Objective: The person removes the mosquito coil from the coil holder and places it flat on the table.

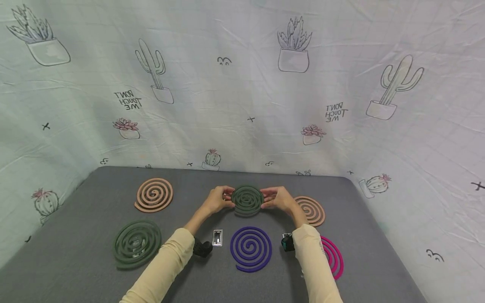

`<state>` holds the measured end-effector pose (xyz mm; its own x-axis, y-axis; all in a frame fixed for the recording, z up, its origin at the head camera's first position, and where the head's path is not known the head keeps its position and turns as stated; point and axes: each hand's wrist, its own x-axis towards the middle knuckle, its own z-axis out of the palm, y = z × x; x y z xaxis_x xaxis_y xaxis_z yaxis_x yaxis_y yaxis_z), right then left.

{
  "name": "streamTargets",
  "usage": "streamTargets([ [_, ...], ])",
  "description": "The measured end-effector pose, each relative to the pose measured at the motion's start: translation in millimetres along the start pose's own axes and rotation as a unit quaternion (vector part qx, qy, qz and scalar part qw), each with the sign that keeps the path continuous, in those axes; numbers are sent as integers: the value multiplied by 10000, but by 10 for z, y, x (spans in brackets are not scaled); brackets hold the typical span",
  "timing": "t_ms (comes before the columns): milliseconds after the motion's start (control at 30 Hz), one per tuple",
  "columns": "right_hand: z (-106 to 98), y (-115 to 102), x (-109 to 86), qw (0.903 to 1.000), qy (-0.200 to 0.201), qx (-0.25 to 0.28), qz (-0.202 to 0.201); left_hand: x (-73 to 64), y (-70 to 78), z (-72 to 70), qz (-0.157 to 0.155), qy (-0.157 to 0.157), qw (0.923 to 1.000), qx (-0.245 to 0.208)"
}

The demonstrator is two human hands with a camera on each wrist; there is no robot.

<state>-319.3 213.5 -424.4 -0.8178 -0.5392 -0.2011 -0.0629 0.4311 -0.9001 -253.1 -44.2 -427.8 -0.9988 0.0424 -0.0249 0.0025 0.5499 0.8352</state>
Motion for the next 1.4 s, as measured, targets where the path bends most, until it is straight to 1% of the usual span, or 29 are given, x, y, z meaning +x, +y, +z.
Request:
streamTargets([
  [100, -1, 3, -1, 10000, -2, 80, 29, 13, -9, 12, 19, -10, 10000, 74],
  [267, 0, 8, -2, 9999, -52, 70, -53, 24, -14, 19, -4, -47, 9997, 249],
  [333, -4, 9, -2, 9999, -75, 20, -103, 26, -12, 19, -37, -66, 9996, 273],
  [567, -4, 2, -9, 9999, -123, 23, -81, 13, 0, 16, -104, -156, 9993, 326],
  [633, 0, -3, -15, 9999, -128, -15, -75, 11, 1, 18, -109, -174, 9991, 359],
  [800, 3, -5, -27, 9993, -141, -339, -66, -9, 4, 21, -149, -214, 9989, 390],
  [833, -12, 64, 15, 9994, -156, -295, -80, -15, 6, 21, -166, -220, 9989, 380],
  [867, -12, 60, 11, 9993, -159, -327, -84, -21, 8, 20, -163, -223, 9989, 385],
  [1033, -5, 49, 14, 9997, -224, -112, -41, -24, 10, 17, -161, -242, 9987, 417],
  [1067, 10, -23, -27, 9996, -237, -131, -10, -22, 9, 19, -171, -243, 9987, 421],
  [1233, -6, -17, -16, 9992, -399, 25, -8, -13, 7, 29, -253, -298, 9983, 441],
  [1400, -18, -8, -29, 9984, -555, -71, -107, -28, 1, 27, -216, -347, 9981, 466],
])
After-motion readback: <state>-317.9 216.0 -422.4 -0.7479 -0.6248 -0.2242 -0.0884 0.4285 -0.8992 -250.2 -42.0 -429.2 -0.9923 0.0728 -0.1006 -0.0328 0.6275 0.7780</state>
